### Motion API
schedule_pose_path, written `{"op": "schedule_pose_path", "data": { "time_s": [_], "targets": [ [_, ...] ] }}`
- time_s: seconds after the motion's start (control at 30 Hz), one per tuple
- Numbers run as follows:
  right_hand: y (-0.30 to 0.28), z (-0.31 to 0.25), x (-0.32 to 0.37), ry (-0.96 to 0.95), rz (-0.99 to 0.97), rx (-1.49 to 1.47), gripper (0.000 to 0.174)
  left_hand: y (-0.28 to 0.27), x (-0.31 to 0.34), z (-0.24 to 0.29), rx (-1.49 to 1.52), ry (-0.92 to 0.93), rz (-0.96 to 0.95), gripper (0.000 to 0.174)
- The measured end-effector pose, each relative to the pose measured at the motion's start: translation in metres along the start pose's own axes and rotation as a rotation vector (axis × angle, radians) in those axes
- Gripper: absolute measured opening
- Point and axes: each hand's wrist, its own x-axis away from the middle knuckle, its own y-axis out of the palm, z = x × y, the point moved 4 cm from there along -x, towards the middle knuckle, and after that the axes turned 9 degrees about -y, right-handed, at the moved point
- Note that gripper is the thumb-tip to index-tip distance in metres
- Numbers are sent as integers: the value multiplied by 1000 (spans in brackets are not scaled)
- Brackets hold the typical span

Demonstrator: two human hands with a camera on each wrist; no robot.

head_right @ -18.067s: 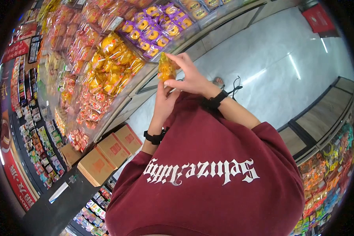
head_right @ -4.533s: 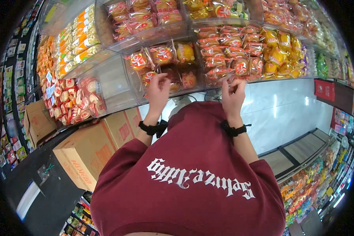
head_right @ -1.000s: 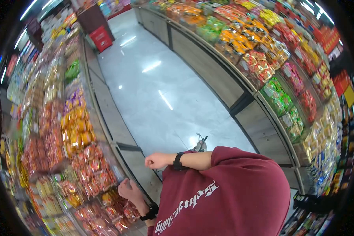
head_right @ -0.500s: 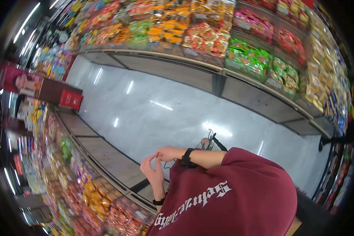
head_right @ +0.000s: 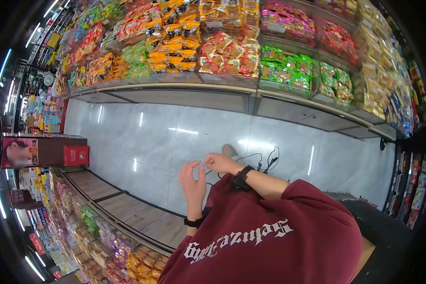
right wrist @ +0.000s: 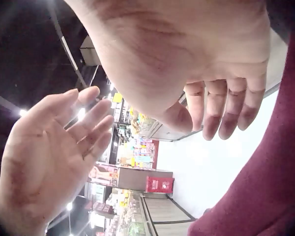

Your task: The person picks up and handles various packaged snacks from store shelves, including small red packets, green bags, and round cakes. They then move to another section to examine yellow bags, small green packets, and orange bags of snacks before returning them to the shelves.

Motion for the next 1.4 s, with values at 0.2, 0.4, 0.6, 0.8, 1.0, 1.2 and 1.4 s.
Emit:
{"op": "schedule_pose_path", "data": {
  "time_s": [0.2, 0.4, 0.6, 0.8, 1.0, 1.2, 1.4],
  "targets": [
    [-50, -10, -76, 41, -65, 37, 25, 9, -83, -55, 51, 31, -4, 19],
    [-89, 8, -151, 99, 151, -161, 20, -5, -163, -88, 24, -10, -87, 20],
    [-142, -39, -239, -14, 371, -152, 23, 9, -229, -92, 9, -110, -68, 20],
    [-224, -105, -325, -364, 876, 343, 39, 11, -301, -48, 30, -194, 12, 22],
    [-282, -85, -360, -381, 1081, 309, 56, 28, -364, -20, 13, -178, -17, 22],
    [-354, -63, -365, -131, 1318, 161, 74, 47, -431, -4, 21, -107, -191, 23],
    [-365, -63, -376, -65, 1197, 211, 75, 59, -483, 14, 79, 75, -275, 25]
  ]
}}
